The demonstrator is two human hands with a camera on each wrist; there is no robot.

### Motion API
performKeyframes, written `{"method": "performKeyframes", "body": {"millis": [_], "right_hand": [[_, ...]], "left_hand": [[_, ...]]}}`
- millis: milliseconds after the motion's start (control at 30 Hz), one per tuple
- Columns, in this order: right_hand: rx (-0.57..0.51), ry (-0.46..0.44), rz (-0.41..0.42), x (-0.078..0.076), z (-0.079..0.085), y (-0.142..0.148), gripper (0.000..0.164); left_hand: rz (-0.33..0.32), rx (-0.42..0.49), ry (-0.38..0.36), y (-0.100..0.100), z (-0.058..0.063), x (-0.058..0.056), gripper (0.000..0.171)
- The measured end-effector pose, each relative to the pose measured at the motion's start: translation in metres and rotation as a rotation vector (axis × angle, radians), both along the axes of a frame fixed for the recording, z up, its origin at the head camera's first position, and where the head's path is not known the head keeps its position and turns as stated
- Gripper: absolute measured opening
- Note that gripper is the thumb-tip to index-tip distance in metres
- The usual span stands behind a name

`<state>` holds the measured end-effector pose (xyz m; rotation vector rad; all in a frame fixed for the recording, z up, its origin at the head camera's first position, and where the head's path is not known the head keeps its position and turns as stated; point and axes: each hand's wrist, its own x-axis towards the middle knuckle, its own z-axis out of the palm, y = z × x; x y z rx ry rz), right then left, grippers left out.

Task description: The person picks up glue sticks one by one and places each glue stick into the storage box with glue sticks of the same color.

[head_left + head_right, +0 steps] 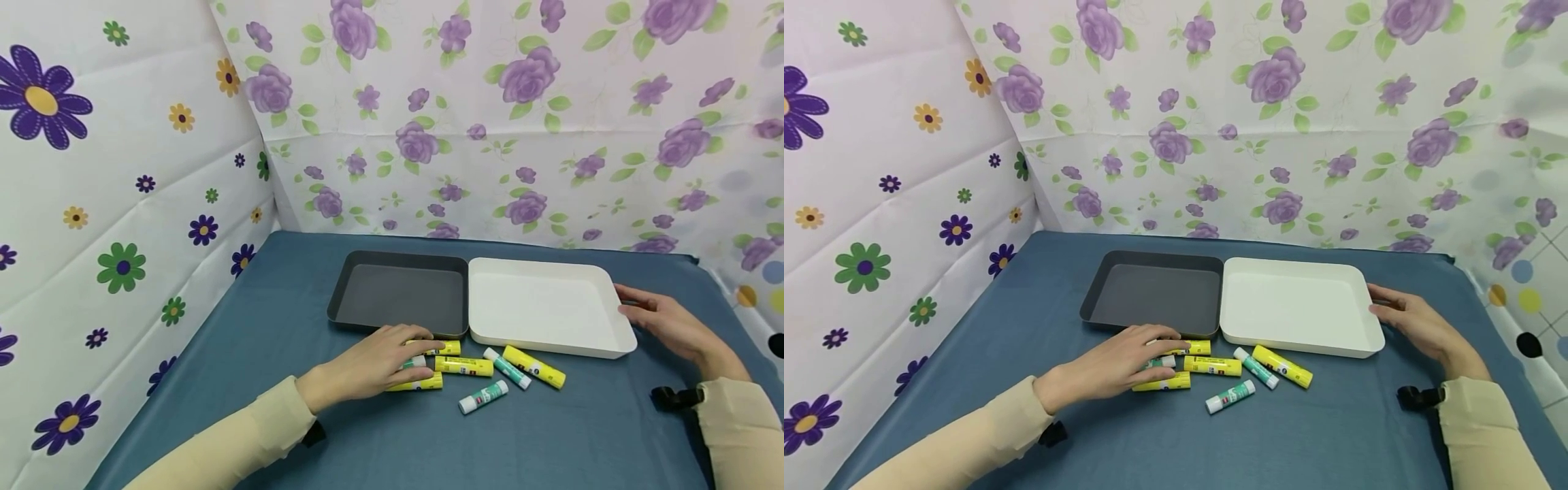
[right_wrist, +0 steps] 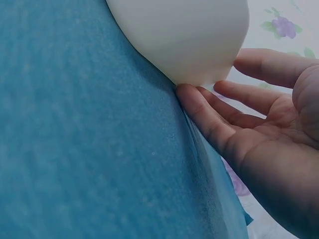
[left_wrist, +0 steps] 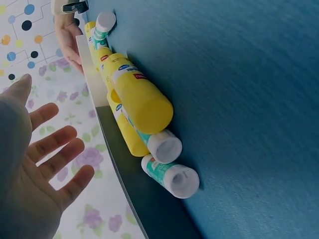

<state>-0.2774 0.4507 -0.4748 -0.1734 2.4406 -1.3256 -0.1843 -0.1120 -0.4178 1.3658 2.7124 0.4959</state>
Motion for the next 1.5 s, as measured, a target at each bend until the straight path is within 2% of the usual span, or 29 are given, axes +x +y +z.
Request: {"method": "performKeyframes", "body": {"millis": [267, 433, 800, 1100, 1500], "right_hand": [[0.035, 0.019, -0.005, 0.001, 0.002, -0.001, 0.082], [0.009, 0.021, -0.024, 0.002, 0.005, -0.004, 0.083], [-0.007, 0.013, -0.041, 0.001, 0.009, -0.007, 0.084], [-0.001, 0.008, -0.047, 0.000, 0.008, -0.007, 0.084], [-0.017, 0.008, -0.051, 0.000, 0.007, -0.007, 0.086]], "left_hand": [[-0.019, 0.005, -0.014, -0.005, -0.005, 0.001, 0.053], [-0.019, -0.007, -0.035, -0.006, -0.011, 0.001, 0.054], [-0.054, -0.047, 0.010, -0.006, -0.016, 0.004, 0.041], [-0.028, -0.069, -0.036, -0.005, -0.016, 0.008, 0.039], [-0.033, -0.082, -0.035, -0.004, -0.019, 0.008, 0.039]]}}
